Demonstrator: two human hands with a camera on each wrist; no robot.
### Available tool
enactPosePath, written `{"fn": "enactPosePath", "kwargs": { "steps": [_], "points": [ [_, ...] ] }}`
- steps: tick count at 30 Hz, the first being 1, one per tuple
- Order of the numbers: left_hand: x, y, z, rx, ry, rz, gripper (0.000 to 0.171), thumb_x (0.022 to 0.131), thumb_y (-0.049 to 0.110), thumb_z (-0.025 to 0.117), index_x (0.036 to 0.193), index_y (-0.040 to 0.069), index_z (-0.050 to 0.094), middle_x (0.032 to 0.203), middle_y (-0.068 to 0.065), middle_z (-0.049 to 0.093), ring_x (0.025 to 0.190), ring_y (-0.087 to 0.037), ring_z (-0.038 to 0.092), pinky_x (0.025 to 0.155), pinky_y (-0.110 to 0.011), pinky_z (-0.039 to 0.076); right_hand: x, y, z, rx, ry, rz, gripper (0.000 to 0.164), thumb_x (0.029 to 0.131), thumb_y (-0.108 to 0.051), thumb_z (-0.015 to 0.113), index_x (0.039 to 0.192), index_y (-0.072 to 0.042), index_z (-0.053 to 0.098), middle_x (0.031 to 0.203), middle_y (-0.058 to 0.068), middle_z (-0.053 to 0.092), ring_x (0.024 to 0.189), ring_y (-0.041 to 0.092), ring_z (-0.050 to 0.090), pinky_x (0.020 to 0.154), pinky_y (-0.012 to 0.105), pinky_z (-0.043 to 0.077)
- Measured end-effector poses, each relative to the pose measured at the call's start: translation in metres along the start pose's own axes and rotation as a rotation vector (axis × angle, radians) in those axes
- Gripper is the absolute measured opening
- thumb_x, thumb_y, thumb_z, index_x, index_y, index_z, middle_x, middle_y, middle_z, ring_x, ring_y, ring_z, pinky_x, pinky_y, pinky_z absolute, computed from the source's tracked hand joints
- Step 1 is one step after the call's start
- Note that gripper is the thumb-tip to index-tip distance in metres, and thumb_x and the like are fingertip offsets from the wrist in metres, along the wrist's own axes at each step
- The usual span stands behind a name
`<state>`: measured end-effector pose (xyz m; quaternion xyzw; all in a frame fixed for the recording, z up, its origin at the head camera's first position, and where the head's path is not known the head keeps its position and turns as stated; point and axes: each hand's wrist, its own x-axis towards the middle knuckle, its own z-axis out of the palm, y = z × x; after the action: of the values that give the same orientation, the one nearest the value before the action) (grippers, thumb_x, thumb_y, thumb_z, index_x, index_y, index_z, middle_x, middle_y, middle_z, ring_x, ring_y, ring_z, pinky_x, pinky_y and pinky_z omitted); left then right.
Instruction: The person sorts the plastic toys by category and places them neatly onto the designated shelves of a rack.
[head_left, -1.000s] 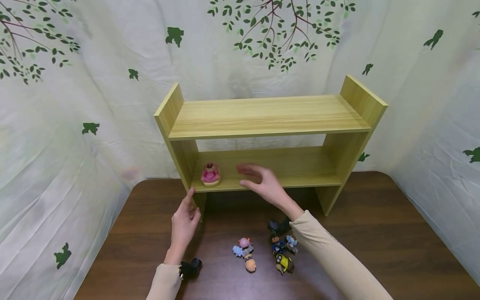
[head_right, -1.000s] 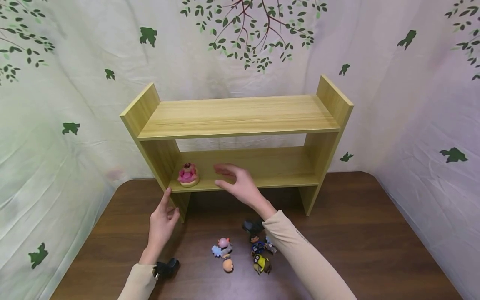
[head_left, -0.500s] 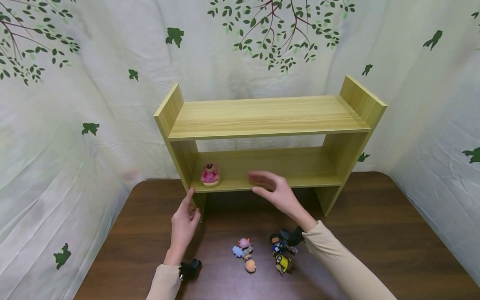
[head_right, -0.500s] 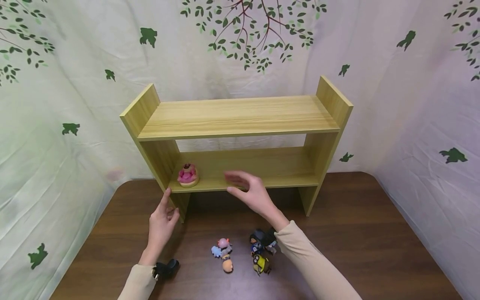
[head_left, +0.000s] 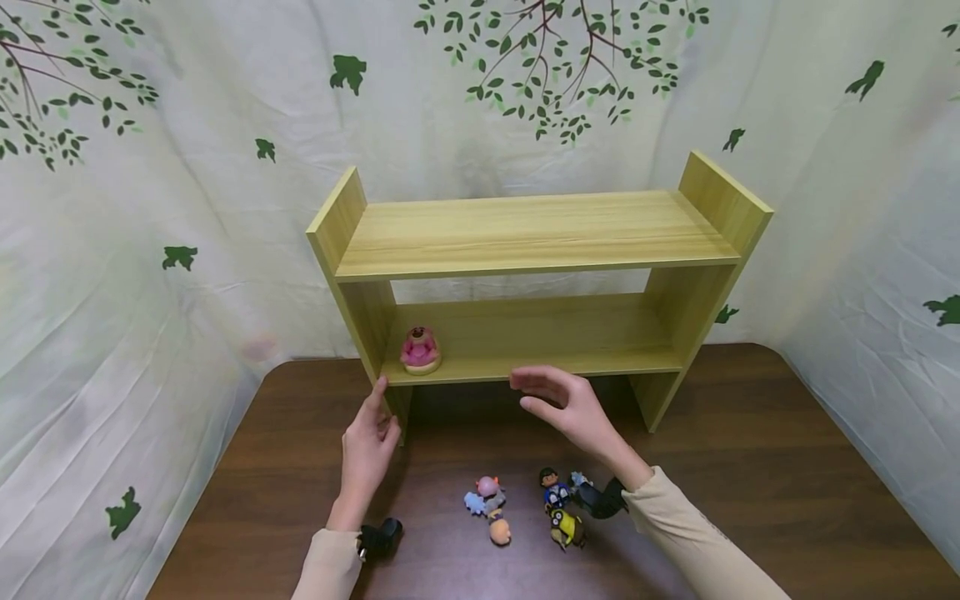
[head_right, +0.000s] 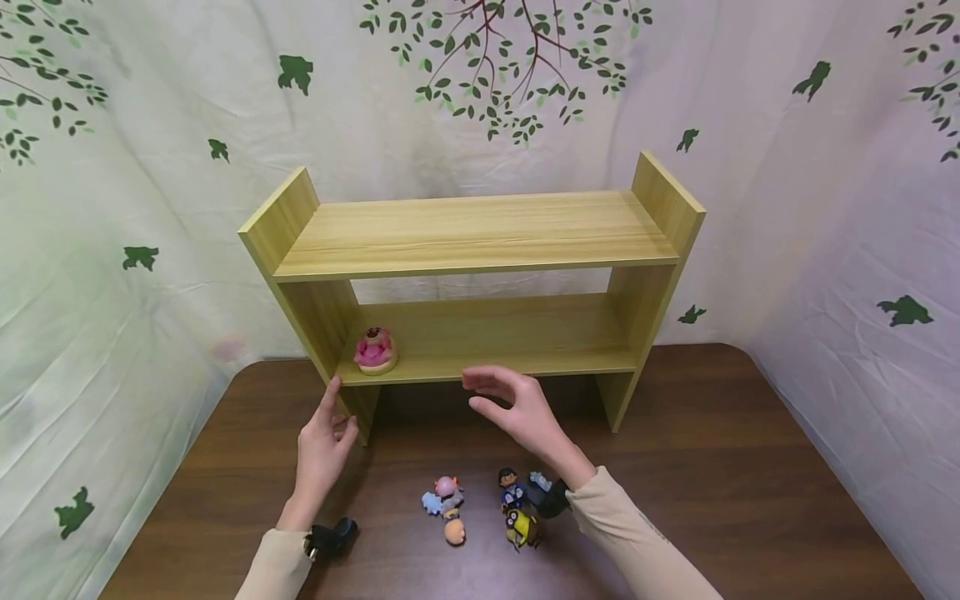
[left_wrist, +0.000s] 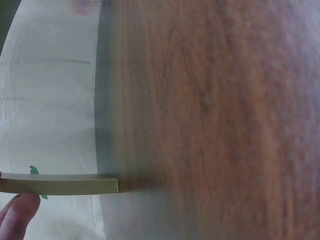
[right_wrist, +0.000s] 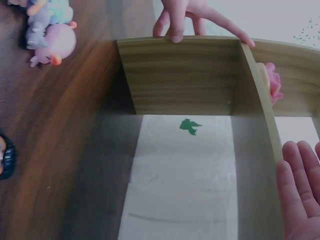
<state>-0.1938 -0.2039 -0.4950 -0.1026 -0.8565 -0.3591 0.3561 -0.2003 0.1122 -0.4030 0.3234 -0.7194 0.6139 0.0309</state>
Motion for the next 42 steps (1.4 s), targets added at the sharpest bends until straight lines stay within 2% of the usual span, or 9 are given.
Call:
{"fn": "enactPosePath", "kwargs": {
  "steps": [8, 16, 26, 33, 37, 42],
  "points": [
    [0.0, 0.0, 0.0, -0.003, 0.005, 0.0, 0.08, 0.076, -0.014, 0.064, 0.144, 0.022, 0.042, 0.096, -0.014, 0.06, 0.067, -0.019, 0.058, 0.055, -0.035, 0.052, -0.013, -0.015, -0.001, -0.018, -0.036, -0.019, 0.033, 0.087, 0.011, 0.06, 0.119, 0.015, 0.055, 0.114, 0.027, 0.06, 0.105, 0.042, 0.058, 0.088, 0.049, 0.046],
    [-0.001, 0.0, 0.0, -0.014, 0.004, -0.009, 0.08, 0.076, -0.014, 0.064, 0.144, 0.022, 0.043, 0.104, -0.017, 0.062, 0.07, -0.021, 0.061, 0.056, -0.037, 0.053, -0.026, -0.003, -0.004, -0.011, -0.055, 0.0, 0.032, 0.086, 0.012, 0.06, 0.117, 0.013, 0.056, 0.114, 0.024, 0.061, 0.105, 0.043, 0.057, 0.088, 0.053, 0.045],
    [-0.001, 0.0, 0.0, -0.012, 0.001, -0.017, 0.079, 0.076, -0.013, 0.064, 0.144, 0.022, 0.042, 0.097, -0.015, 0.061, 0.068, -0.018, 0.059, 0.054, -0.034, 0.052, -0.042, 0.009, -0.006, -0.042, -0.084, 0.066, 0.032, 0.086, 0.008, 0.062, 0.117, 0.013, 0.057, 0.115, 0.024, 0.061, 0.105, 0.043, 0.058, 0.087, 0.053, 0.045],
    [-0.002, 0.0, 0.0, -0.01, 0.0, -0.003, 0.081, 0.076, -0.015, 0.064, 0.145, 0.022, 0.041, 0.096, -0.014, 0.06, 0.066, -0.017, 0.056, 0.052, -0.031, 0.05, -0.056, 0.048, -0.013, -0.041, -0.102, 0.077, 0.034, 0.087, 0.005, 0.063, 0.121, 0.005, 0.059, 0.116, 0.019, 0.061, 0.107, 0.036, 0.059, 0.088, 0.05, 0.046],
    [-0.002, -0.001, 0.0, -0.012, -0.001, -0.003, 0.083, 0.076, -0.016, 0.063, 0.145, 0.023, 0.04, 0.1, -0.015, 0.06, 0.067, -0.017, 0.055, 0.053, -0.031, 0.05, -0.062, 0.052, -0.016, -0.029, -0.125, 0.097, 0.033, 0.088, 0.003, 0.063, 0.121, 0.004, 0.059, 0.118, 0.024, 0.059, 0.109, 0.036, 0.058, 0.089, 0.05, 0.046],
    [-0.001, -0.001, 0.0, -0.011, -0.002, 0.001, 0.083, 0.075, -0.016, 0.063, 0.145, 0.023, 0.04, 0.096, -0.014, 0.059, 0.065, -0.017, 0.053, 0.052, -0.03, 0.048, -0.068, 0.058, -0.017, 0.0, -0.173, 0.09, 0.033, 0.088, 0.006, 0.061, 0.121, 0.008, 0.057, 0.118, 0.03, 0.056, 0.109, 0.043, 0.056, 0.09, 0.05, 0.045]
  ]
}}
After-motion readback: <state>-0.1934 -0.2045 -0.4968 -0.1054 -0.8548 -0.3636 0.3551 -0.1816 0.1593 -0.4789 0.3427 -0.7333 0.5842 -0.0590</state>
